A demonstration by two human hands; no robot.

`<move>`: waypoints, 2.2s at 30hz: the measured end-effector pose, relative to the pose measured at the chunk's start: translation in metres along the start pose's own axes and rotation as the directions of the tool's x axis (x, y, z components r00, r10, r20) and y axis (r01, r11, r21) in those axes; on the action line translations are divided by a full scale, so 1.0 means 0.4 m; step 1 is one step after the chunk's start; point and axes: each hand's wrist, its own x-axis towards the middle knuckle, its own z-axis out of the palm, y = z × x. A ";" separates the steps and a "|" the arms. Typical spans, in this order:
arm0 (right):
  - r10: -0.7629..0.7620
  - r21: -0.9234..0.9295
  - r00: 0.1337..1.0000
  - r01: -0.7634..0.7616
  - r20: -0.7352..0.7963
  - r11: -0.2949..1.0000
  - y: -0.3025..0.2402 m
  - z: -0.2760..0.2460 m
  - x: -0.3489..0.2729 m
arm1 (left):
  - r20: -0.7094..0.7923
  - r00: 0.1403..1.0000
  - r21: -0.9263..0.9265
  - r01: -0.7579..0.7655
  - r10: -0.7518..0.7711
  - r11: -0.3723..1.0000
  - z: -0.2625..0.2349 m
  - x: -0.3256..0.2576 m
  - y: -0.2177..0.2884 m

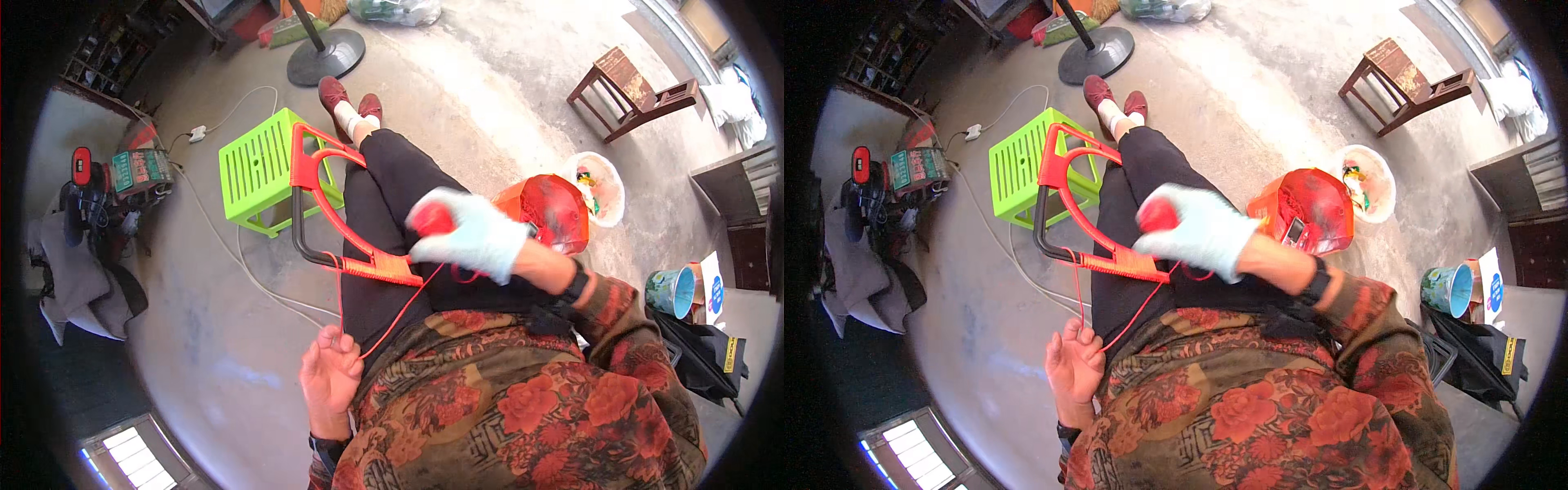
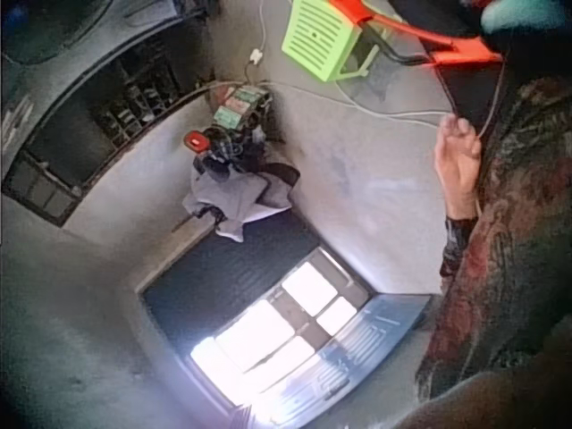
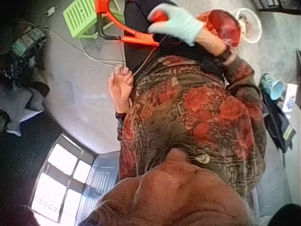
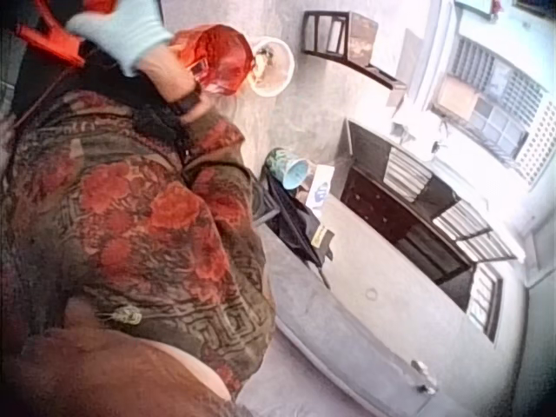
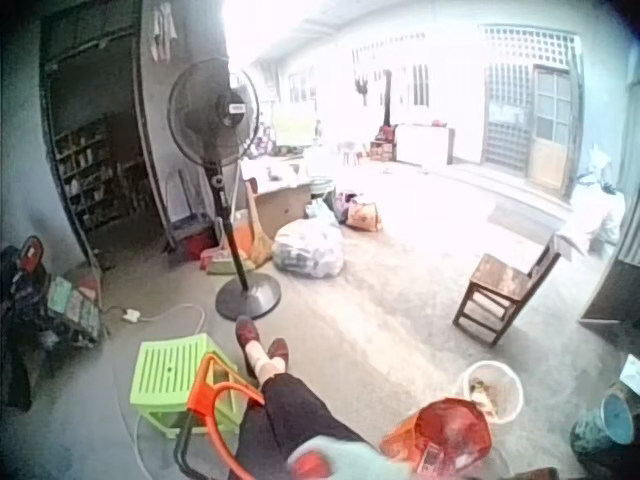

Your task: The recorder is wrapping a red plastic string around a black and red plastic chair frame to create a woven seat or surface.

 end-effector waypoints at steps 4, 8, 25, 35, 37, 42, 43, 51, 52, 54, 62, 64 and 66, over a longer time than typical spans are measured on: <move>-0.288 -0.249 0.950 0.309 0.117 0.918 0.048 0.128 0.091 | -0.238 0.967 0.377 0.011 0.086 0.926 0.010 -0.012 0.008; -0.246 -0.400 0.948 0.309 0.202 0.863 0.018 0.182 0.118 | -0.303 0.952 0.613 0.165 0.037 0.773 0.012 -0.024 0.013; -0.563 -0.448 0.795 0.428 -0.226 0.784 -0.016 0.047 0.156 | 0.281 0.774 0.429 -0.631 0.568 0.647 0.228 0.086 0.092; -0.194 -0.014 0.977 0.196 0.088 0.981 -0.076 0.161 0.160 | 0.010 0.943 0.574 -0.277 0.332 0.771 0.089 0.279 0.040; -0.232 0.060 0.971 0.229 0.052 0.972 -0.055 0.144 0.156 | -0.002 0.951 0.510 -0.265 0.309 0.818 0.072 0.272 0.064; -0.452 -0.307 0.871 0.384 -0.194 0.871 -0.040 0.074 0.157 | -0.068 0.909 0.243 -0.385 0.411 0.890 0.124 0.146 0.141; -0.455 -0.306 0.868 0.386 -0.198 0.870 -0.051 0.072 0.157 | 0.010 0.910 0.192 -0.408 0.414 0.893 0.138 0.107 0.145; -0.721 -0.172 0.416 0.905 0.554 0.390 -0.160 0.172 0.082 | 0.834 0.550 0.282 -0.495 0.045 0.822 0.306 -0.134 0.221; -0.733 0.041 0.481 0.823 0.481 0.567 -0.149 0.154 0.052 | 0.836 0.547 0.282 -0.494 0.042 0.822 0.283 -0.159 0.226; -0.636 0.247 0.579 0.610 0.511 0.753 -0.114 0.108 0.012 | 0.532 0.737 0.266 -0.612 0.416 0.745 0.225 -0.164 0.244; -0.427 0.398 0.725 0.226 0.541 0.889 -0.063 0.006 -0.093 | -0.044 0.856 0.803 -0.276 0.515 0.528 0.052 0.111 0.141; -0.430 0.415 0.733 0.220 0.527 0.883 -0.060 0.006 -0.101 | -0.023 0.888 0.883 -0.197 0.459 0.426 0.095 0.164 0.080; -0.421 0.467 0.798 0.203 0.431 0.861 -0.061 0.009 -0.111 | 0.005 0.912 0.919 -0.167 0.410 0.359 0.134 0.208 0.018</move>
